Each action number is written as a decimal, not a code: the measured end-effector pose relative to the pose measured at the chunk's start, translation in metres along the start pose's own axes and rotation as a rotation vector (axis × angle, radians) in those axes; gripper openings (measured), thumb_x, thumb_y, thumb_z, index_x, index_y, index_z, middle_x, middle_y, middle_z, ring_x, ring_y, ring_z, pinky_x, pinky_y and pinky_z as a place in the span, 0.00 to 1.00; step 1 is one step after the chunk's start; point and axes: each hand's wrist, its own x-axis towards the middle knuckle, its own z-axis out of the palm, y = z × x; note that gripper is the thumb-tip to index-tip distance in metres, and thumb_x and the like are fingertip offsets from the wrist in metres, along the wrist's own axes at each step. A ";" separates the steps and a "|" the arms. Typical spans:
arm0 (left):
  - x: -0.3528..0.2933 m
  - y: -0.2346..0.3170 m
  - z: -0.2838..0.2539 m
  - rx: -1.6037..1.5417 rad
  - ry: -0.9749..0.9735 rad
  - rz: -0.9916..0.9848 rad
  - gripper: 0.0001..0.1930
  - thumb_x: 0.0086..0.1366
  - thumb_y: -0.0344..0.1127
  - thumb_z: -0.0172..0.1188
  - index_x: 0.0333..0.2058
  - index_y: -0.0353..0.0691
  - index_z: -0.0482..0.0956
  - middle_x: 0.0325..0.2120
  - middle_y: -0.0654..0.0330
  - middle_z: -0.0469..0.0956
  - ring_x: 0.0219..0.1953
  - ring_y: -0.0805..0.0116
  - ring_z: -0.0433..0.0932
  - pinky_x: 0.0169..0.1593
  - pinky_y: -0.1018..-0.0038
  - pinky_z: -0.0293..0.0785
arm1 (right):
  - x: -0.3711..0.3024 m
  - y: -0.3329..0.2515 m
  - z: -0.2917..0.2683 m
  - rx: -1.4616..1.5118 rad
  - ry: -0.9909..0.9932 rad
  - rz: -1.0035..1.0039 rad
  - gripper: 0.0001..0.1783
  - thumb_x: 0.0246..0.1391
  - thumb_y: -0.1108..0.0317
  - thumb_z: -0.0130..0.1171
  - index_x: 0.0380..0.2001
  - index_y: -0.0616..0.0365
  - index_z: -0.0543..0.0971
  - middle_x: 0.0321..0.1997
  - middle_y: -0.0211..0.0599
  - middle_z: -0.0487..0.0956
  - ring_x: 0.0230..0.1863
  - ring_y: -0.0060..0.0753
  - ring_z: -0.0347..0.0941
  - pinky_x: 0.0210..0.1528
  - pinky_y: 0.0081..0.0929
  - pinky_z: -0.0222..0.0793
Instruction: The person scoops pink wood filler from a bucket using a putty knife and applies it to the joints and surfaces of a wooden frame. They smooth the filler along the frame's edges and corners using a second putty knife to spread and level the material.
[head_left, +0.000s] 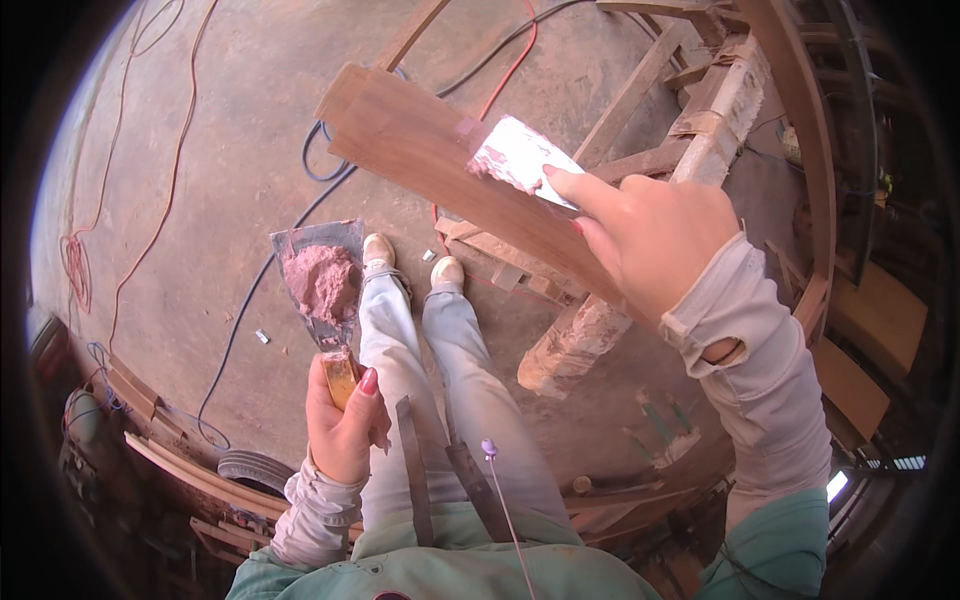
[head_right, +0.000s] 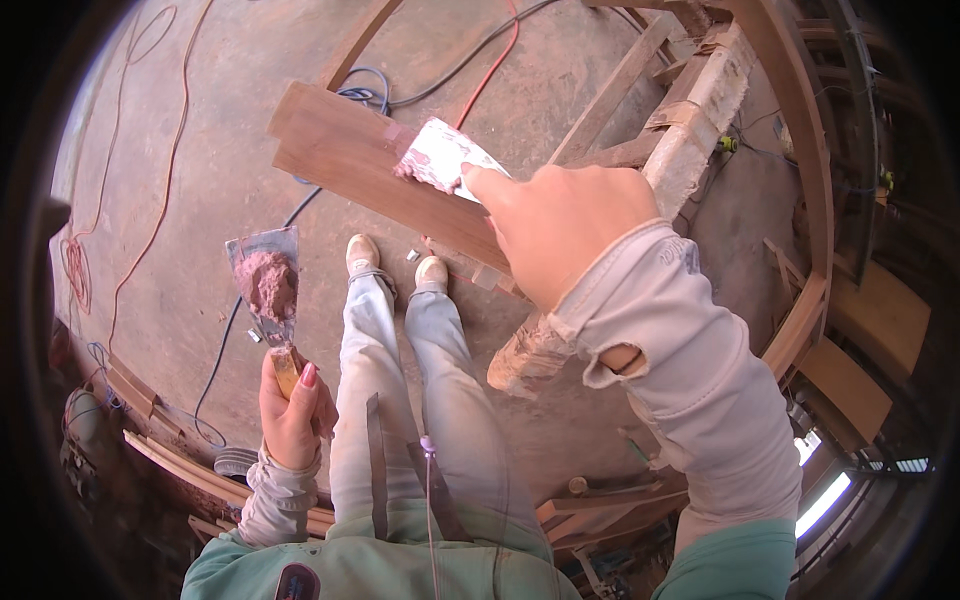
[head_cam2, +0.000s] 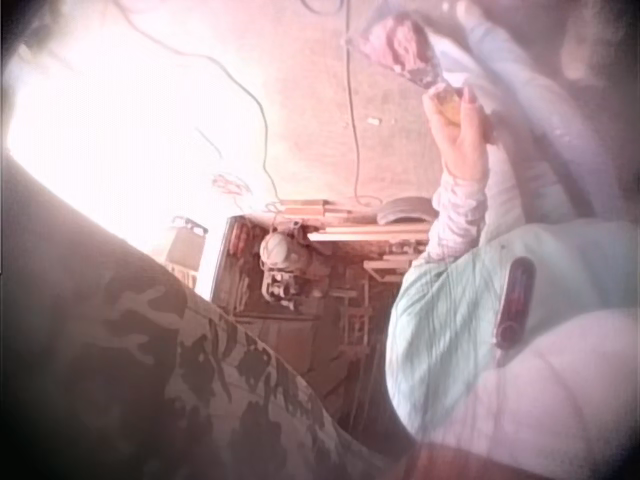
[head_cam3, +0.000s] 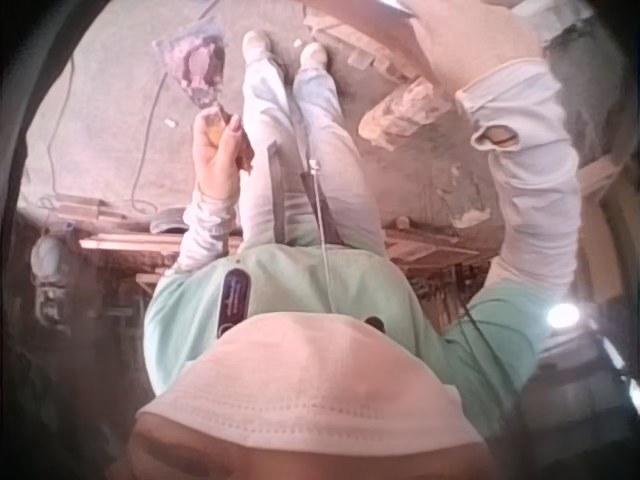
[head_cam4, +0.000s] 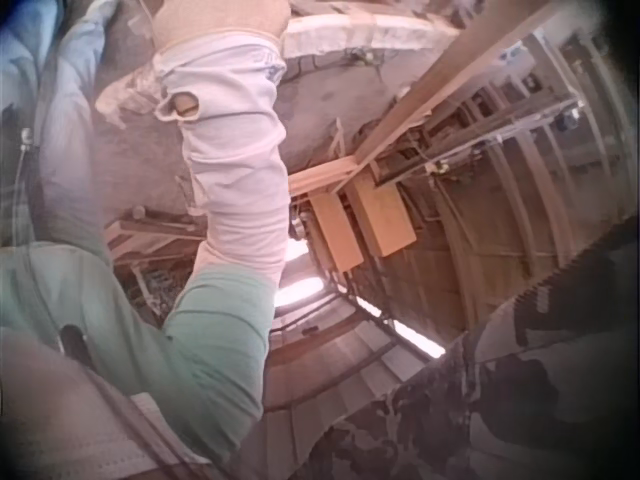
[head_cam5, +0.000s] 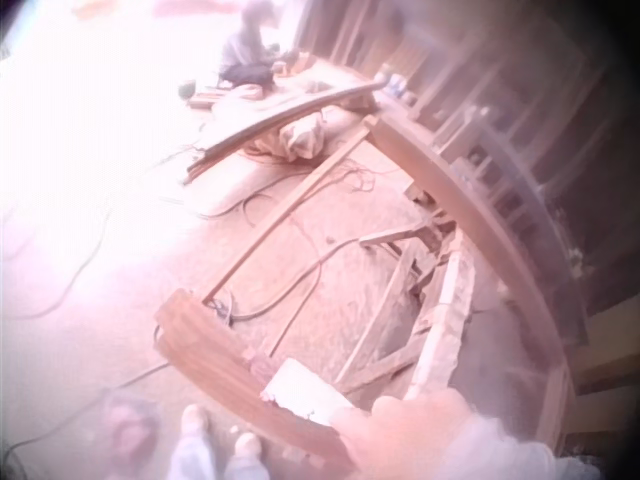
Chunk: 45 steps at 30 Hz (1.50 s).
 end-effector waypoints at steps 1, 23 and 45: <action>0.000 0.000 -0.001 -0.002 -0.002 -0.017 0.10 0.67 0.35 0.51 0.42 0.39 0.62 0.13 0.66 0.63 0.08 0.78 0.58 0.12 0.81 0.58 | -0.006 0.002 -0.003 -0.036 -0.042 -0.009 0.18 0.53 0.63 0.58 0.49 0.38 0.75 0.23 0.36 0.75 0.25 0.44 0.75 0.26 0.38 0.70; -0.006 0.011 -0.037 -0.057 0.035 -0.043 0.08 0.67 0.34 0.51 0.38 0.39 0.61 0.13 0.65 0.64 0.08 0.77 0.61 0.13 0.82 0.59 | 0.005 -0.029 -0.040 0.035 0.075 -0.120 0.25 0.52 0.67 0.56 0.54 0.35 0.74 0.20 0.36 0.71 0.20 0.44 0.71 0.22 0.36 0.66; -0.013 0.014 -0.058 -0.111 0.073 -0.067 0.09 0.67 0.36 0.52 0.38 0.40 0.62 0.13 0.66 0.64 0.09 0.78 0.60 0.14 0.82 0.59 | 0.025 -0.056 -0.009 -0.113 0.039 -0.122 0.26 0.53 0.64 0.57 0.56 0.34 0.72 0.21 0.36 0.70 0.17 0.44 0.71 0.19 0.38 0.66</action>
